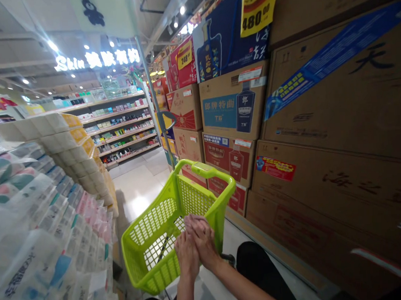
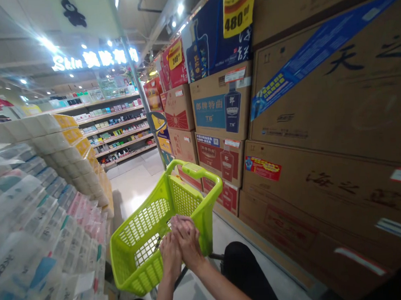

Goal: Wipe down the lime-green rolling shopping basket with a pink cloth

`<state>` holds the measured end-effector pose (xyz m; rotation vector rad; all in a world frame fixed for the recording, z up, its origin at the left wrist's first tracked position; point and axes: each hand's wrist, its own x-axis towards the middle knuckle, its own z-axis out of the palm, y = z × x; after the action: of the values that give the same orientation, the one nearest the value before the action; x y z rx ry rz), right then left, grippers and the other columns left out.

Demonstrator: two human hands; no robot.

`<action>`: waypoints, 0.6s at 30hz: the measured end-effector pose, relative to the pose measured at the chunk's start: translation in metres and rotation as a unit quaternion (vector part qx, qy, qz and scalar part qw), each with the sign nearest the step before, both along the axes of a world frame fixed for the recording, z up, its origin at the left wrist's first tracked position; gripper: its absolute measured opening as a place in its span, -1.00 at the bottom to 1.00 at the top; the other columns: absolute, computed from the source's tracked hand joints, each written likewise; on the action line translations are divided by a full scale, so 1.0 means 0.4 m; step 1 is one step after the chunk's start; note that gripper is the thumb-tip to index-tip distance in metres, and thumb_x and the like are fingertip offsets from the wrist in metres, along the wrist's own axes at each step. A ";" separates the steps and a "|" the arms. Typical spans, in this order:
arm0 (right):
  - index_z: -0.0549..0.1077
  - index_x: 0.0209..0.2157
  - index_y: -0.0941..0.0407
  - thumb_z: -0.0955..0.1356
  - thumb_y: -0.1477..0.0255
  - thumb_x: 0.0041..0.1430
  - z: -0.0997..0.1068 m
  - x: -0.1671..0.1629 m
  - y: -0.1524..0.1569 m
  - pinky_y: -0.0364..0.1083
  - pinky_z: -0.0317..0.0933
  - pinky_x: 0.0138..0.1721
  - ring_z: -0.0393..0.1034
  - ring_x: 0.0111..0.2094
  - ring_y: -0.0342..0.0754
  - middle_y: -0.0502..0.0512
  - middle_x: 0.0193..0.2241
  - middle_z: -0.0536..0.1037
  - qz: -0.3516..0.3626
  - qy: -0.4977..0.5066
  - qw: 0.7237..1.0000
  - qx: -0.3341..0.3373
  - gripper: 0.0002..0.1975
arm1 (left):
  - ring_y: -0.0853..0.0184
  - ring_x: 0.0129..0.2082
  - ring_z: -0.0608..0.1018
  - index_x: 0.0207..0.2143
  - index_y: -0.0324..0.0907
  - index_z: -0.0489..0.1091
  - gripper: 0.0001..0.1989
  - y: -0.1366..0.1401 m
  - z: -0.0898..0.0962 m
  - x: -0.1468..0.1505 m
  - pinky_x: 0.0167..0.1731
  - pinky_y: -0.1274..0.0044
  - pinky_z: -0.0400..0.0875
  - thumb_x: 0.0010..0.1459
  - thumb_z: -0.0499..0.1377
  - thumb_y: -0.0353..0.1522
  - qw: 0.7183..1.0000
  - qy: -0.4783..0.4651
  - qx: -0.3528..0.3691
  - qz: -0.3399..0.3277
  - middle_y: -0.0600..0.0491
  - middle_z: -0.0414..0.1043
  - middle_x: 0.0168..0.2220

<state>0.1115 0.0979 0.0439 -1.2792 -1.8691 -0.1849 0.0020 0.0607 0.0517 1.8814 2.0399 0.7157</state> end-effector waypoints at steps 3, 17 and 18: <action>0.42 0.09 -0.13 0.19 0.50 0.29 0.047 0.081 0.058 0.13 0.01 0.14 0.14 0.19 0.09 0.00 0.13 0.43 -0.021 0.032 0.999 -0.007 -0.58 | 0.24 0.10 0.36 0.16 -0.10 0.30 -0.47 -0.013 0.004 -0.023 0.19 0.34 0.09 0.36 -0.33 -0.29 1.000 -0.002 0.001 -0.019 -0.05 0.42 0.05; 0.33 0.19 -0.12 0.17 0.64 0.24 -0.082 0.051 0.028 0.02 0.16 0.09 0.28 0.12 0.00 -0.01 0.17 0.40 0.033 0.009 0.998 0.051 -0.43 | 0.23 0.05 0.38 -0.03 -0.08 0.41 -0.43 -0.013 0.001 -0.066 0.18 0.27 0.05 0.36 -0.38 -0.25 0.999 0.013 -0.005 0.034 -0.01 0.48 -0.05; 0.31 0.20 -0.12 0.19 0.61 0.27 -0.060 0.073 0.047 0.02 0.16 0.08 0.28 0.13 0.00 0.02 0.16 0.40 0.029 0.013 0.998 0.055 -0.46 | 0.24 0.06 0.38 -0.03 -0.08 0.40 -0.41 -0.016 0.009 -0.075 0.19 0.29 0.04 0.36 -0.40 -0.24 0.999 0.006 -0.009 0.036 -0.01 0.48 -0.05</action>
<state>0.1409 0.1165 0.0197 -1.1463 -1.8446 -0.2359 -0.0280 0.0542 0.0552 1.8164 2.1240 0.7027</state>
